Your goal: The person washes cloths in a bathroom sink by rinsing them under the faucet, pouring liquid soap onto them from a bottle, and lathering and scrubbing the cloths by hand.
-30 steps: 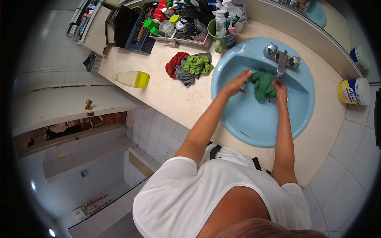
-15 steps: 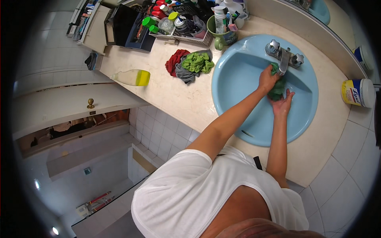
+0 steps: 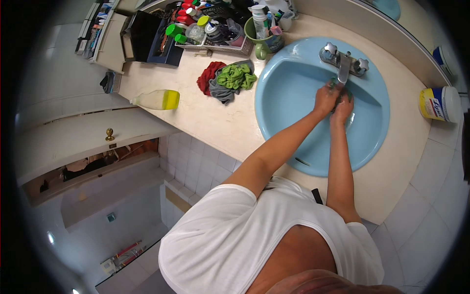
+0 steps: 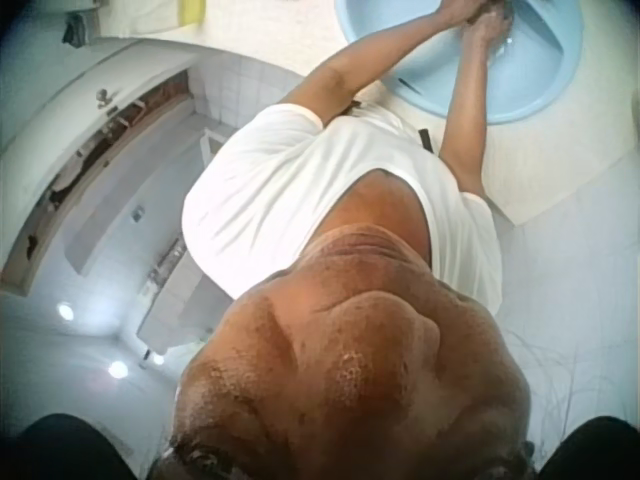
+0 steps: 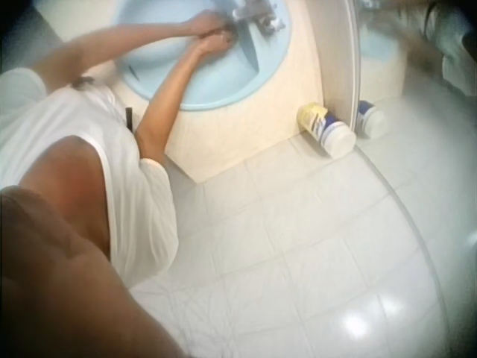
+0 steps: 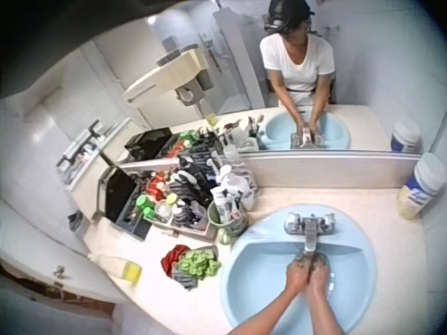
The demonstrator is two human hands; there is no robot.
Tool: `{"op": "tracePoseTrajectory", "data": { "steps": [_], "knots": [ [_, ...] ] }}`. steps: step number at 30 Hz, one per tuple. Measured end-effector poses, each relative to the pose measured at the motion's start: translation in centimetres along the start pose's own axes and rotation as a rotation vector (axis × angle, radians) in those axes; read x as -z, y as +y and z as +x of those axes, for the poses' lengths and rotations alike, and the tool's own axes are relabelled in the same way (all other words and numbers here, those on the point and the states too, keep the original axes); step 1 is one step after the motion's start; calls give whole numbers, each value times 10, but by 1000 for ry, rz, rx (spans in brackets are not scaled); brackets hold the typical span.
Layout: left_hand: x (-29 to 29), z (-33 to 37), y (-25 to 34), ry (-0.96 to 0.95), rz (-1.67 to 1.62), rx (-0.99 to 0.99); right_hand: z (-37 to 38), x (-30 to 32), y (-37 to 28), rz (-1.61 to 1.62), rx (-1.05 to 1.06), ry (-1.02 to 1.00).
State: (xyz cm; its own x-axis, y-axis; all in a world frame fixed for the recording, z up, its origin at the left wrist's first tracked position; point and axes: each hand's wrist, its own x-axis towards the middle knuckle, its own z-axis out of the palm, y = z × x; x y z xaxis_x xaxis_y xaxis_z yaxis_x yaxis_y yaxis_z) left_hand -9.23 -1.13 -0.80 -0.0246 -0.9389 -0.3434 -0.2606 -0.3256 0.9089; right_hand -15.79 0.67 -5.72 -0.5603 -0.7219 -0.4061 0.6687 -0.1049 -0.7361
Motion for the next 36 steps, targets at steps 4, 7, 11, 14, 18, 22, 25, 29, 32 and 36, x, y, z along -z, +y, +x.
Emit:
{"op": "tracePoseTrajectory", "data": {
  "steps": [4,7,11,14,18,22,25,29,32,36],
  "knots": [
    [-4,15,-33,33,-39,6,-1,6,-10,-576,268,-191],
    [-10,20,-56,-219,-382,404,-1,20,-22,-849,434,-224],
    [6,-5,-66,-412,-444,562,-24,33,-50,-1224,292,-476],
    [27,-16,-63,-561,-267,550,-32,40,-68,-1354,98,-636],
    [49,-21,-42,-569,-107,399,-42,44,-75,-1009,-339,-496],
    [75,-16,-11,-457,79,115,-13,80,-62,-1336,353,-611],
    [93,-5,-1,-277,200,-154,4,99,-57,-1435,239,-416],
    [117,0,15,-131,112,-129,12,97,-66,-1119,3,-77],
    [114,-2,13,-39,228,-231,9,89,-69,-932,174,5],
    [89,1,5,15,426,-441,4,78,-67,-1133,619,-12]
  ]
}}
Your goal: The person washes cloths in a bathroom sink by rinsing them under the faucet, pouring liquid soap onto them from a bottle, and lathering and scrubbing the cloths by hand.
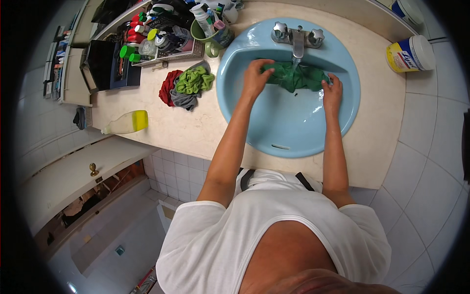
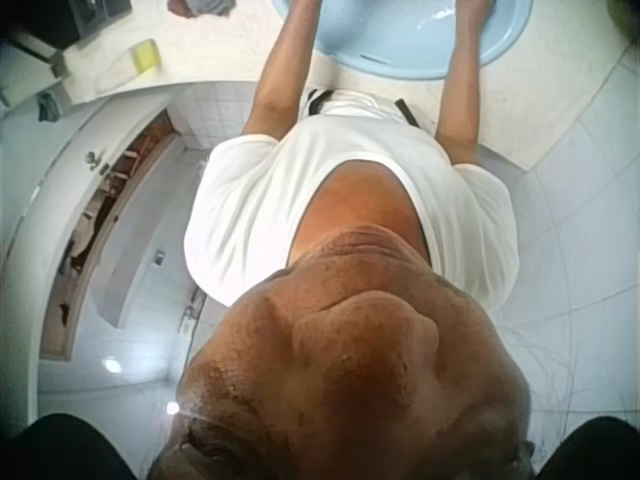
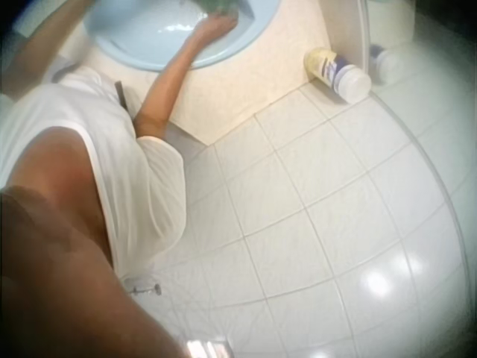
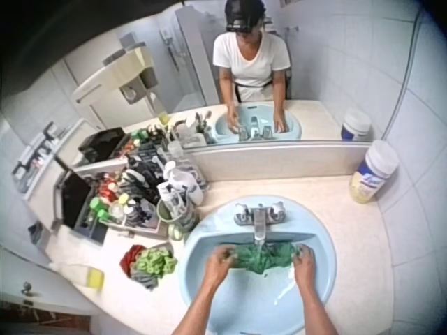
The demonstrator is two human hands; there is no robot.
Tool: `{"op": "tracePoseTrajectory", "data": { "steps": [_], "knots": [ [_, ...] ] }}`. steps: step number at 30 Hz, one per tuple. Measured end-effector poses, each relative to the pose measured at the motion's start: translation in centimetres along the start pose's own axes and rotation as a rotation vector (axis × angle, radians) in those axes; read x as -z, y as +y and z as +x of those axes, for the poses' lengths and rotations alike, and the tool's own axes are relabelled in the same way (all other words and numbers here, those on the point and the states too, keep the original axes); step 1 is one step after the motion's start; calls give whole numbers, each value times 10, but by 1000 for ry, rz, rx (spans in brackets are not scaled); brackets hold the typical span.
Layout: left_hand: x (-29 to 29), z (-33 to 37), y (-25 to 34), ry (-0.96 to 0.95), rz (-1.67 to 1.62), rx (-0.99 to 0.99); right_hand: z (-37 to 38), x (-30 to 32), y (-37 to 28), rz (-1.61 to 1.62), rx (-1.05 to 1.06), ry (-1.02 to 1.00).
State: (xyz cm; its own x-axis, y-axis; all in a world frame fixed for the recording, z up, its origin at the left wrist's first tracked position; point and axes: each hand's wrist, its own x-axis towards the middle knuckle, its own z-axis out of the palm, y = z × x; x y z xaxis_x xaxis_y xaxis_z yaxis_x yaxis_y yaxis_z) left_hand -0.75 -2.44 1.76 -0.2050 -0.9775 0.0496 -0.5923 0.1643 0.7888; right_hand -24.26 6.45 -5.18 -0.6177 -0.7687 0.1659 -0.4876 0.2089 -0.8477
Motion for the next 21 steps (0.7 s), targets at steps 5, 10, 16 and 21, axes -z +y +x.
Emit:
{"op": "tracePoseTrajectory", "data": {
  "steps": [5,10,16,21],
  "knots": [
    [-55,20,24,-496,-950,364,5,-10,-12,360,-474,-481],
    [-70,26,33,-560,-1282,581,-5,-39,-35,967,-751,-518],
    [-65,15,5,-244,-1032,445,13,-66,-12,1264,-866,-616],
    [-84,-4,-78,-14,-287,71,18,-83,-47,1369,-776,-722]
  ]
}}
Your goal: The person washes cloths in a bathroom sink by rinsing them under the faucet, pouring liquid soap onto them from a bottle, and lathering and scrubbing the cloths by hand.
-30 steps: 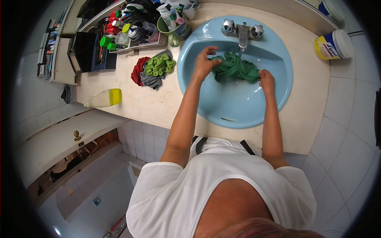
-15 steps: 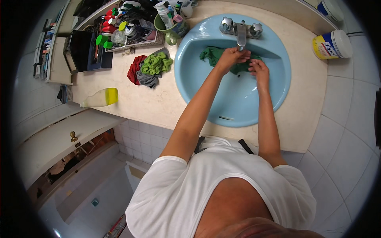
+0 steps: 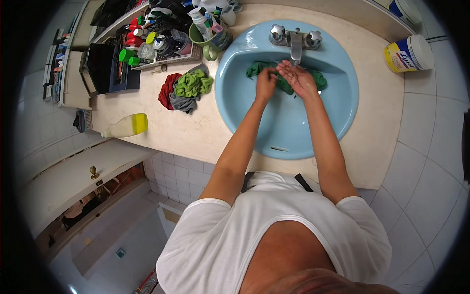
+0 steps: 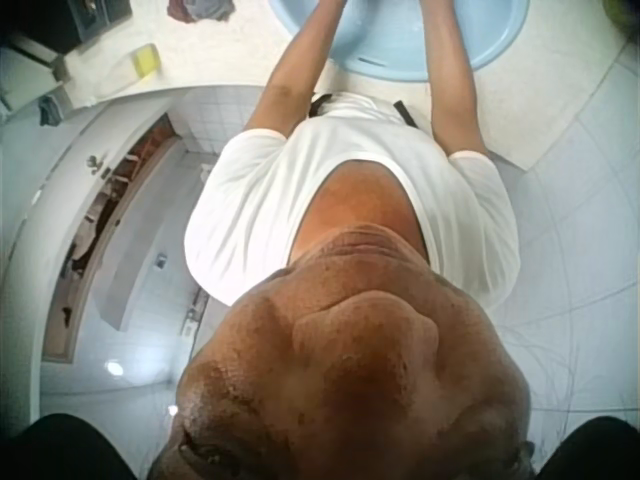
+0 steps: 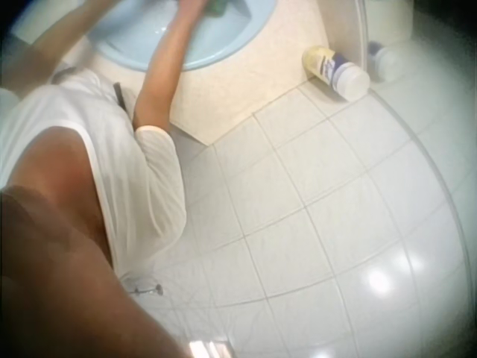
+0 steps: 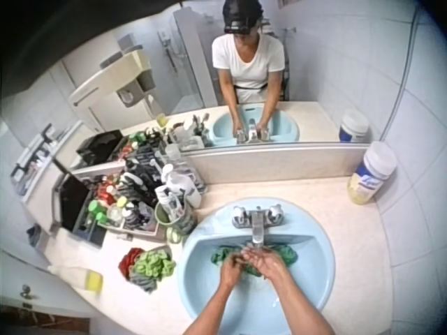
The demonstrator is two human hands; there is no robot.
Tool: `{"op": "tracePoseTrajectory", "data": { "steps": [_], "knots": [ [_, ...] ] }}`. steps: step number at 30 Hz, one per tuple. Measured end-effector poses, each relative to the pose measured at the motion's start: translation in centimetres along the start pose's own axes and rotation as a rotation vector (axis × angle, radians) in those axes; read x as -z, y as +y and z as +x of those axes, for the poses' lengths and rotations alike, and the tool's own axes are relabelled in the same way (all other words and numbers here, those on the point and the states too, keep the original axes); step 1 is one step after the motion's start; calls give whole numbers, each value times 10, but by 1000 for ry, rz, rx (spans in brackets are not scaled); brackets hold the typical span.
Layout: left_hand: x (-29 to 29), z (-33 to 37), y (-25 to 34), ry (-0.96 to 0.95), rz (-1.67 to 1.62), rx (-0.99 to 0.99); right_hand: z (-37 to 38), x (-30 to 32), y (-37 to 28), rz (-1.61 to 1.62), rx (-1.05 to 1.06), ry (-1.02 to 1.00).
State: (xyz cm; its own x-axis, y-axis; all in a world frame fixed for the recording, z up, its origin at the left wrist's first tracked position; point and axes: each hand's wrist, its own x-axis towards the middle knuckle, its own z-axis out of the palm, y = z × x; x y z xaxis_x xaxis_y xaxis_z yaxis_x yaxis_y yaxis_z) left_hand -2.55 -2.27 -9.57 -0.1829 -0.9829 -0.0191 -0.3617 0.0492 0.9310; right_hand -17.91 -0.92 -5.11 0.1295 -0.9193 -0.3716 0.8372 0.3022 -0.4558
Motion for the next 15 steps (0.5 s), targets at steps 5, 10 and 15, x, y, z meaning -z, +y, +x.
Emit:
{"op": "tracePoseTrajectory", "data": {
  "steps": [5,10,15],
  "knots": [
    [-35,-23,9,43,537,-209,-27,-27,-19,-430,-29,-71],
    [-13,-2,48,-280,78,203,-38,-1,-39,-395,167,112],
    [1,-2,44,-284,-307,369,-15,20,-12,-24,112,130]
  ]
}}
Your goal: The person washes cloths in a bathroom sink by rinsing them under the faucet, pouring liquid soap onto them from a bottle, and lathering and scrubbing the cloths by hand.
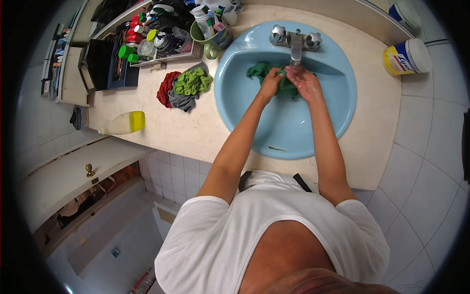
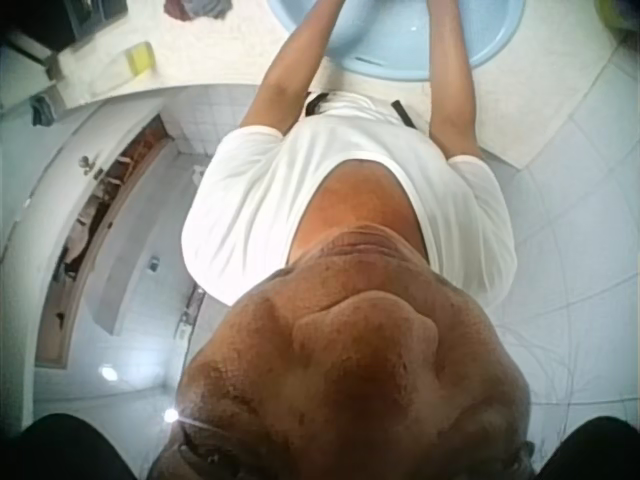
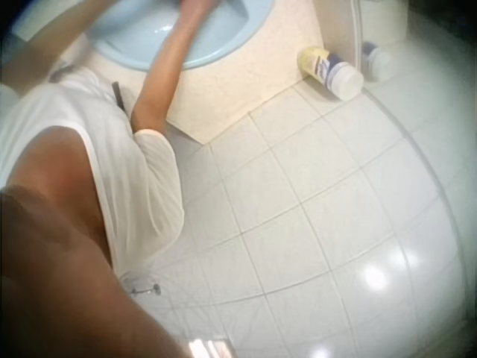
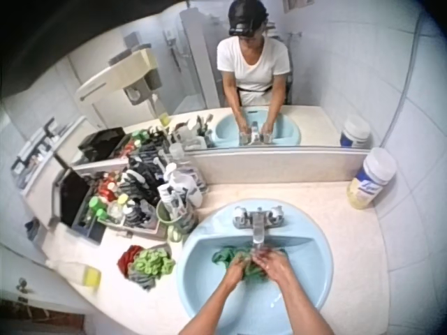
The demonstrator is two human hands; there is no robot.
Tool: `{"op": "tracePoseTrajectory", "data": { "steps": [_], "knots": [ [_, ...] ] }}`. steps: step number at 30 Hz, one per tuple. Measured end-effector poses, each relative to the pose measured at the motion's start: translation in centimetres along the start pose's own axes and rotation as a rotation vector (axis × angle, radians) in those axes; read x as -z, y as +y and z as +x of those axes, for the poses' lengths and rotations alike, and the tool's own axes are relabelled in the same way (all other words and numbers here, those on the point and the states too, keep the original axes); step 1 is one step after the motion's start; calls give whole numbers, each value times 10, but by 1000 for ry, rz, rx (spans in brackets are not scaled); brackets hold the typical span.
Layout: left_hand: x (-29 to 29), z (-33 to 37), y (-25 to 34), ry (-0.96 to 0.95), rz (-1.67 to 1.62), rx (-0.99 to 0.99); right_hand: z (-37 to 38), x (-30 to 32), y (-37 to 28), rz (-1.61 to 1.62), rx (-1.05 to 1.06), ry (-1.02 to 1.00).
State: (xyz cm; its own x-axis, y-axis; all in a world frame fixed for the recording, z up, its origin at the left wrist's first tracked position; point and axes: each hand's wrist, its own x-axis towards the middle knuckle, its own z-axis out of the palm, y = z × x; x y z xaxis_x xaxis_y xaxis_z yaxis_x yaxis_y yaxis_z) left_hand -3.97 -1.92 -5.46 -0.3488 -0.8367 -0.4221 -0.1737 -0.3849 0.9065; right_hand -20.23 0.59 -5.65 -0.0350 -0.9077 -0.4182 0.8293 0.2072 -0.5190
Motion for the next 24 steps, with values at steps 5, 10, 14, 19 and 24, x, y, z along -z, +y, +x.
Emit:
{"op": "tracePoseTrajectory", "data": {
  "steps": [5,10,14,19,24],
  "knots": [
    [22,-30,-20,69,-127,323,14,-44,24,379,-145,93],
    [44,-49,-23,-205,459,287,-4,-62,20,304,-111,-406],
    [38,-45,-22,-196,677,166,-9,-38,11,195,102,-324],
    [22,-33,7,26,489,-102,-20,-17,8,-344,81,14],
    [13,-36,68,-48,115,-269,-30,-6,9,-1119,280,-263]
  ]
}}
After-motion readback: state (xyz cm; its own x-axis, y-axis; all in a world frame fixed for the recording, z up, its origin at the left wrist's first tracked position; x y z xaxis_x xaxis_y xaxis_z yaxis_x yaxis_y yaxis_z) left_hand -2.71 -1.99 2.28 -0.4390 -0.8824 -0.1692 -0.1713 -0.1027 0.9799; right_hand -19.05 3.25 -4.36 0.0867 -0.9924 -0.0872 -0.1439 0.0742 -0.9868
